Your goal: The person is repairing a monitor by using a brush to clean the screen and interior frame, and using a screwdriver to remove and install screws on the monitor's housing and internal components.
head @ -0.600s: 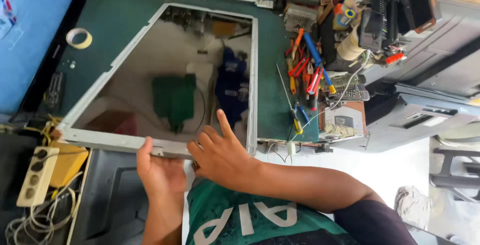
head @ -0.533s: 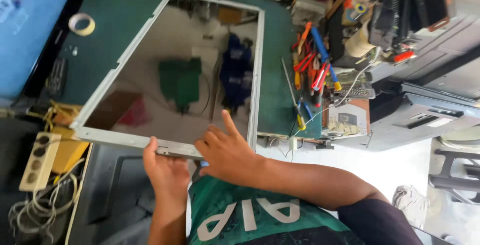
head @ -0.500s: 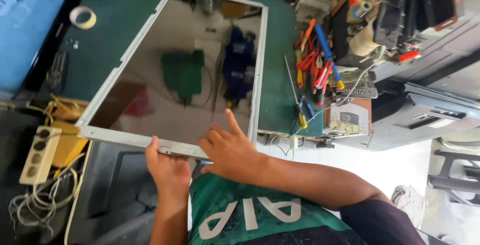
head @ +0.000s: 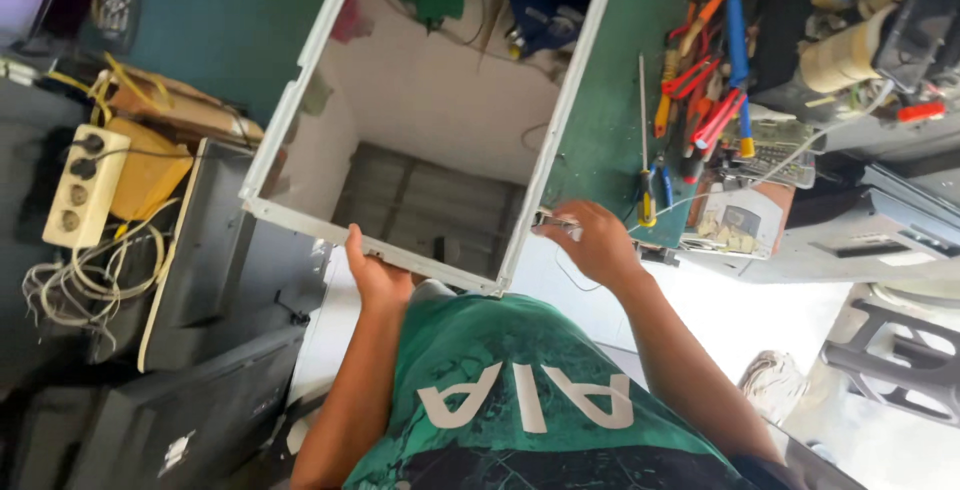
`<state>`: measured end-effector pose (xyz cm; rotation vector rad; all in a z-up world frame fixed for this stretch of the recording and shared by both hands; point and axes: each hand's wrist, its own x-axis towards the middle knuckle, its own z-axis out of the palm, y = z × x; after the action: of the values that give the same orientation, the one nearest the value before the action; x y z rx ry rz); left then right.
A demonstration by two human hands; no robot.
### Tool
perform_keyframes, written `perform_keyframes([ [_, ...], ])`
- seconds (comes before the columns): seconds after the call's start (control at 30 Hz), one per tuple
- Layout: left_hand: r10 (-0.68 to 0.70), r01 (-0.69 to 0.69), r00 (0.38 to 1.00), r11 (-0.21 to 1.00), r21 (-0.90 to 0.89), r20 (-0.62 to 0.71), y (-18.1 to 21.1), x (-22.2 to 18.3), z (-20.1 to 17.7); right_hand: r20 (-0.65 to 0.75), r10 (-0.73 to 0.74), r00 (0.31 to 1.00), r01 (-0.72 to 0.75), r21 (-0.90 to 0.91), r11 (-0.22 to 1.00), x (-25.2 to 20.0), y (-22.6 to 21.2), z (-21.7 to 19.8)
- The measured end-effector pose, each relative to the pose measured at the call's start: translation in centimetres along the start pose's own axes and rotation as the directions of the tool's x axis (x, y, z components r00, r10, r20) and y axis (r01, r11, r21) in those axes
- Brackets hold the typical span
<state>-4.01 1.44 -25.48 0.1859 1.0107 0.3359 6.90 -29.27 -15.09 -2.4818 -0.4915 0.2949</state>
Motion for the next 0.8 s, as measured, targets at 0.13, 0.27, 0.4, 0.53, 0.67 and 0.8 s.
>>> perform_keyframes([
  [0.13, -0.012, 0.011, 1.0, 0.999, -0.035, -0.026, -1.1, 1.9, -2.0, 0.039, 0.119, 0.992, -0.12, 0.01, 0.993, -1.3, 3.4, 1.4],
  [0.27, -0.077, 0.077, 0.997, 0.997, -0.012, 0.004, -1.1, 2.5, -2.5, 0.141, 0.316, 0.938, -0.32, 0.012, 0.947, -3.0, 4.0, 3.5],
  [0.4, -0.102, 0.101, 0.995, 0.994, -0.035, -0.019, -0.8, 2.5, -2.4, 0.212, 0.431, 0.877, -0.443, 0.014, 0.896, -5.1, 4.5, 6.8],
  [0.53, -0.127, 0.128, 0.992, 0.992, 0.02, -0.022, -0.1, 3.4, -2.2, 0.319, 0.512, 0.798, -0.557, 0.067, 0.828, -6.5, 3.6, 9.2],
  [0.67, -0.123, 0.125, 0.992, 0.991, 0.046, -0.025, 0.2, 2.9, -2.3, 0.498, 0.492, 0.714, -0.692, 0.391, 0.607, -7.5, 3.3, 11.7],
  [0.8, -0.088, 0.088, 0.996, 0.996, 0.035, 0.002, 1.3, 1.4, -2.0, 0.532, 0.327, 0.781, -0.593, 0.797, 0.118, -6.0, -3.4, 8.2],
])
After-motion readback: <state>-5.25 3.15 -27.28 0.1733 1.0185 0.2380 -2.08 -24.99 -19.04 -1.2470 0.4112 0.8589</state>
